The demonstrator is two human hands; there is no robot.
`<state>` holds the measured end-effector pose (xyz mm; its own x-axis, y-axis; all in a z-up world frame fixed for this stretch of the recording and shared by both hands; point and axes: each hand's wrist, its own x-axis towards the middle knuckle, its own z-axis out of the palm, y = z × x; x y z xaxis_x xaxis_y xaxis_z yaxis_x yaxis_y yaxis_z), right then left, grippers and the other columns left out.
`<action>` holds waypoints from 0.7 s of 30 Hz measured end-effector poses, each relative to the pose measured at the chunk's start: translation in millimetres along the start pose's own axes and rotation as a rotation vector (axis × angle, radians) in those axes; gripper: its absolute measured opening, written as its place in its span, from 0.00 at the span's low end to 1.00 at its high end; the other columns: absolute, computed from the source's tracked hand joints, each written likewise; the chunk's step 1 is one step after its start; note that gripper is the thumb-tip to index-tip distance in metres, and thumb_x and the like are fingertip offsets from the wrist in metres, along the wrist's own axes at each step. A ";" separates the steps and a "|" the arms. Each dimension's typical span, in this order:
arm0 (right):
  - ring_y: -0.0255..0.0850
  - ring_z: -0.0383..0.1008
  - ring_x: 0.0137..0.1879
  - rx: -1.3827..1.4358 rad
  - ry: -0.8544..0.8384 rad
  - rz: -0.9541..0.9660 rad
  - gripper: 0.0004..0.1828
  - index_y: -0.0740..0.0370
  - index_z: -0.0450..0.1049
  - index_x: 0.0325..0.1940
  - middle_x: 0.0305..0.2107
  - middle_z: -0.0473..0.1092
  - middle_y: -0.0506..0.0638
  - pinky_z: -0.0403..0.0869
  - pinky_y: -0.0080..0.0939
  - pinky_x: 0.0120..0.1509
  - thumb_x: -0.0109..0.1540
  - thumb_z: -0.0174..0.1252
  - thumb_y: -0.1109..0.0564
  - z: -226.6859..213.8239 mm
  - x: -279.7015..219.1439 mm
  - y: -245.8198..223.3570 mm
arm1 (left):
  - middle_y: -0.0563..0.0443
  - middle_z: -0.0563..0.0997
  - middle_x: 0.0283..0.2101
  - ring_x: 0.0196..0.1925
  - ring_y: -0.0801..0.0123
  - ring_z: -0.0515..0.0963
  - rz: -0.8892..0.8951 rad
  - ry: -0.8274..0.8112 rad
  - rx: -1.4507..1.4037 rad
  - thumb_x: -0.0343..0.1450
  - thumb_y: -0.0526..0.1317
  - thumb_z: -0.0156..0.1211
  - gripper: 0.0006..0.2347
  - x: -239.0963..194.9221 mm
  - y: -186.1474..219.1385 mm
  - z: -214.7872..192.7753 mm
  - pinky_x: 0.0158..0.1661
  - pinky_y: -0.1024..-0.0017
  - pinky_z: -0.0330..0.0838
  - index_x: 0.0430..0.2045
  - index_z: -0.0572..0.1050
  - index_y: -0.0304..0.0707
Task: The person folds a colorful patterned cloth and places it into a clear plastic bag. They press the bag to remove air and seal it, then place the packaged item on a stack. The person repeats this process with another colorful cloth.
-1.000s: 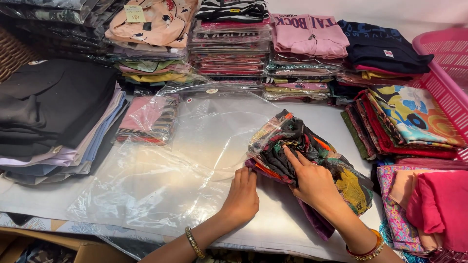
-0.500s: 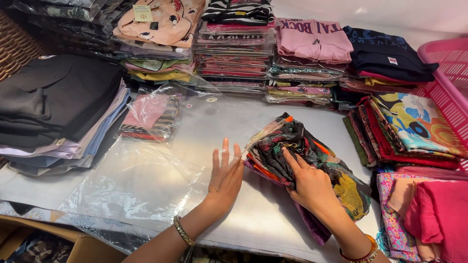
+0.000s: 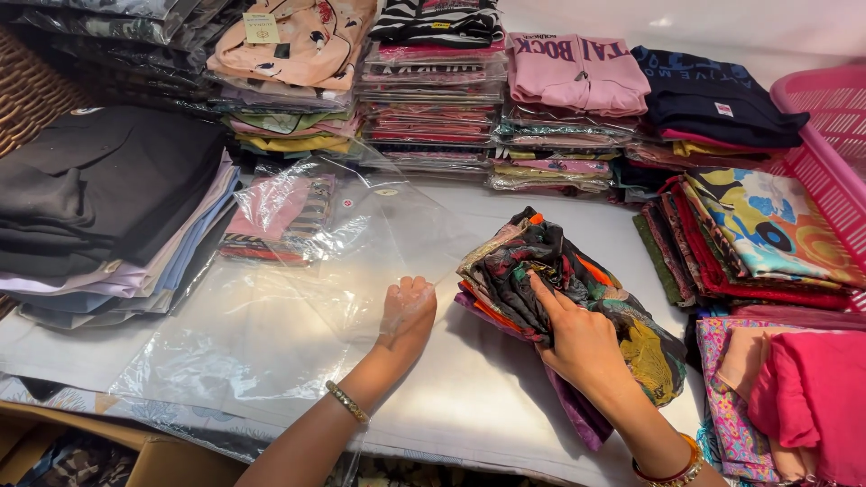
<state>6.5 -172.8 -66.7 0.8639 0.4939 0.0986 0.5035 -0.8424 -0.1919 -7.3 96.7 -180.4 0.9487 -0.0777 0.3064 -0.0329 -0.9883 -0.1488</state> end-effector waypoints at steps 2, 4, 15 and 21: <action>0.60 0.78 0.42 0.040 0.077 -0.003 0.59 0.42 0.53 0.79 0.48 0.74 0.56 0.77 0.57 0.48 0.47 0.70 0.57 4.5 0.1 9.0 | 0.45 0.75 0.37 0.44 0.57 0.73 -0.002 -0.037 -0.162 0.66 0.31 0.57 0.04 6.8 9.6 -24.9 0.44 0.62 0.68 0.31 0.75 0.35; 0.61 0.78 0.40 0.078 0.152 -0.006 0.57 0.43 0.57 0.78 0.45 0.76 0.57 0.76 0.58 0.46 0.45 0.69 0.58 4.9 0.6 17.5 | 0.44 0.75 0.39 0.46 0.55 0.73 -0.004 -0.074 -0.326 0.67 0.29 0.55 0.04 15.8 23.5 -26.5 0.45 0.61 0.69 0.31 0.75 0.34; 0.60 0.78 0.38 0.244 0.484 0.100 0.45 0.54 0.73 0.65 0.31 0.76 0.64 0.75 0.55 0.45 0.43 0.77 0.52 21.5 2.6 68.2 | 0.30 0.48 0.75 0.77 0.31 0.41 0.179 -0.376 -0.066 0.65 0.34 0.59 0.17 40.2 101.0 -52.8 0.61 0.24 0.51 0.49 0.78 0.30; 0.48 0.83 0.45 0.460 0.478 0.101 0.45 0.55 0.71 0.68 0.39 0.80 0.59 0.77 0.44 0.48 0.47 0.75 0.52 14.8 -12.2 73.8 | 0.16 0.68 0.66 0.71 0.40 0.58 0.117 0.192 -0.362 0.63 0.37 0.57 0.28 37.5 94.6 48.2 0.58 0.43 0.62 0.58 0.70 0.15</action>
<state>32.9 -237.8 -96.5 0.8702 0.1784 0.4593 0.4547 -0.6496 -0.6093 40.4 6.6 -228.3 0.8574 -0.1809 0.4818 -0.2772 -0.9511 0.1361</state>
